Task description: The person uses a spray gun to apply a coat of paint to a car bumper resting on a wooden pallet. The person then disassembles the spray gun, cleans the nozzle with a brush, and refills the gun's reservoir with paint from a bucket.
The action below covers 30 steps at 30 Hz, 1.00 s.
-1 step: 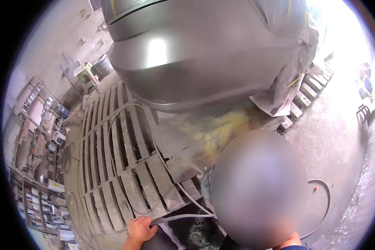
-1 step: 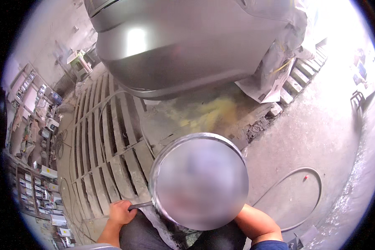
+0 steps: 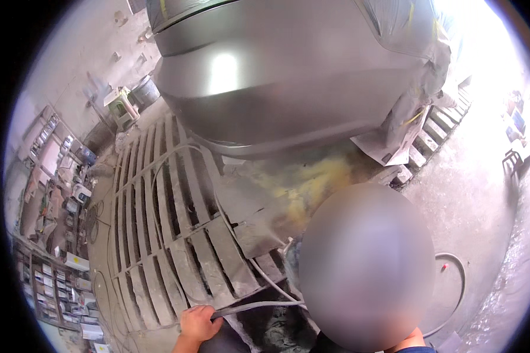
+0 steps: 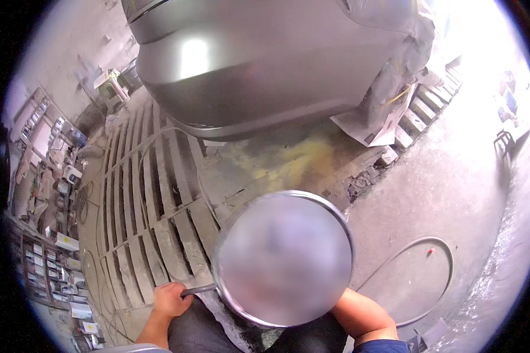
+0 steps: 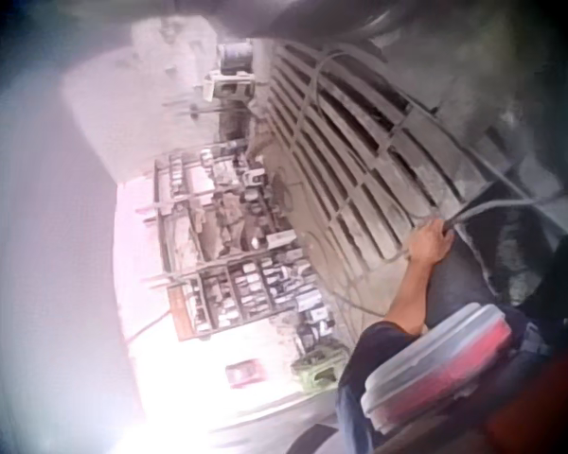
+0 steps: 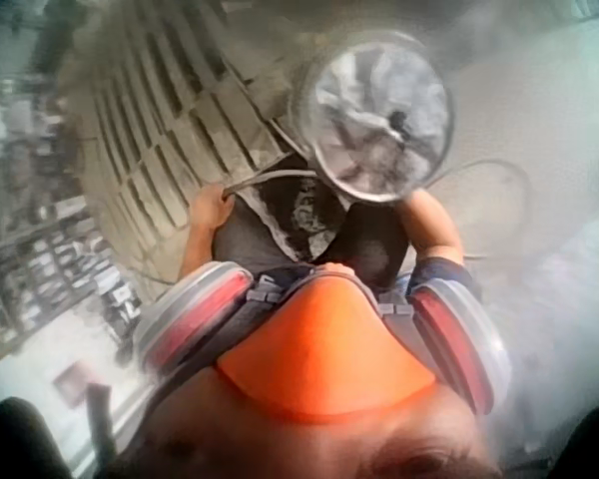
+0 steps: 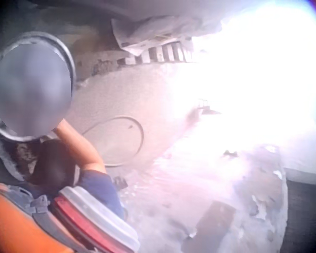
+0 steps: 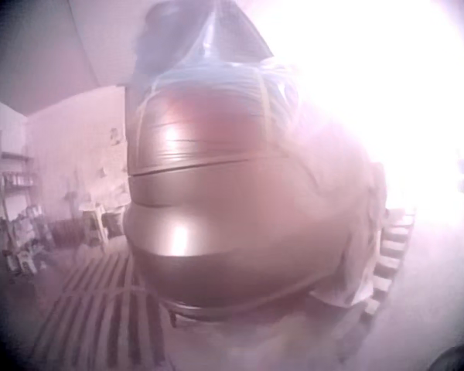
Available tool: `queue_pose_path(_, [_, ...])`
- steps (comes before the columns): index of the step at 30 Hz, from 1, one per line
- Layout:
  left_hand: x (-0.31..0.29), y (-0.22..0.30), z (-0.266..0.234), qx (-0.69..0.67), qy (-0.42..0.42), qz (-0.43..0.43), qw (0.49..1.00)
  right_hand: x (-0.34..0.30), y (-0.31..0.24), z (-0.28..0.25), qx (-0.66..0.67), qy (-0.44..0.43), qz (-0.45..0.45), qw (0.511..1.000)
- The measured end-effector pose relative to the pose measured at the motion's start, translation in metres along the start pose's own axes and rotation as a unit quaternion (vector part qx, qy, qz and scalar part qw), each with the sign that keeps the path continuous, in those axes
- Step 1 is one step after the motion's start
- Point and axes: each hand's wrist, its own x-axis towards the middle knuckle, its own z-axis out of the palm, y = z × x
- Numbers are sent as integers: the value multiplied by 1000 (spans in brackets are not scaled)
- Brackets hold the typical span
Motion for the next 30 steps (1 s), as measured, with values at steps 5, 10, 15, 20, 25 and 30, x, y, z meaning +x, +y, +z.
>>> queue_pose_path(5, [0,-8,-4,0,2,-1,1000,-12,-23,-34,106,136,-5,985])
queue_pose_path(10, [-2,-23,-18,-42,-26,-13,999,-18,-99,-23,-42,417,-137,897])
queue_pose_path(15, [-26,-37,-40,-55,-67,-45,995,-7,-100,34,19,317,-53,947])
queue_pose_path(20, [-48,-48,-73,-59,-190,-141,970,-16,-60,134,-180,123,-70,973])
queue_pose_path(25, [-83,-83,-114,-122,-239,-248,931,-37,-78,211,-162,104,0,981])
queue_pose_path(30, [-106,-91,-119,-152,-249,-228,929,-52,-145,195,-175,221,34,959])
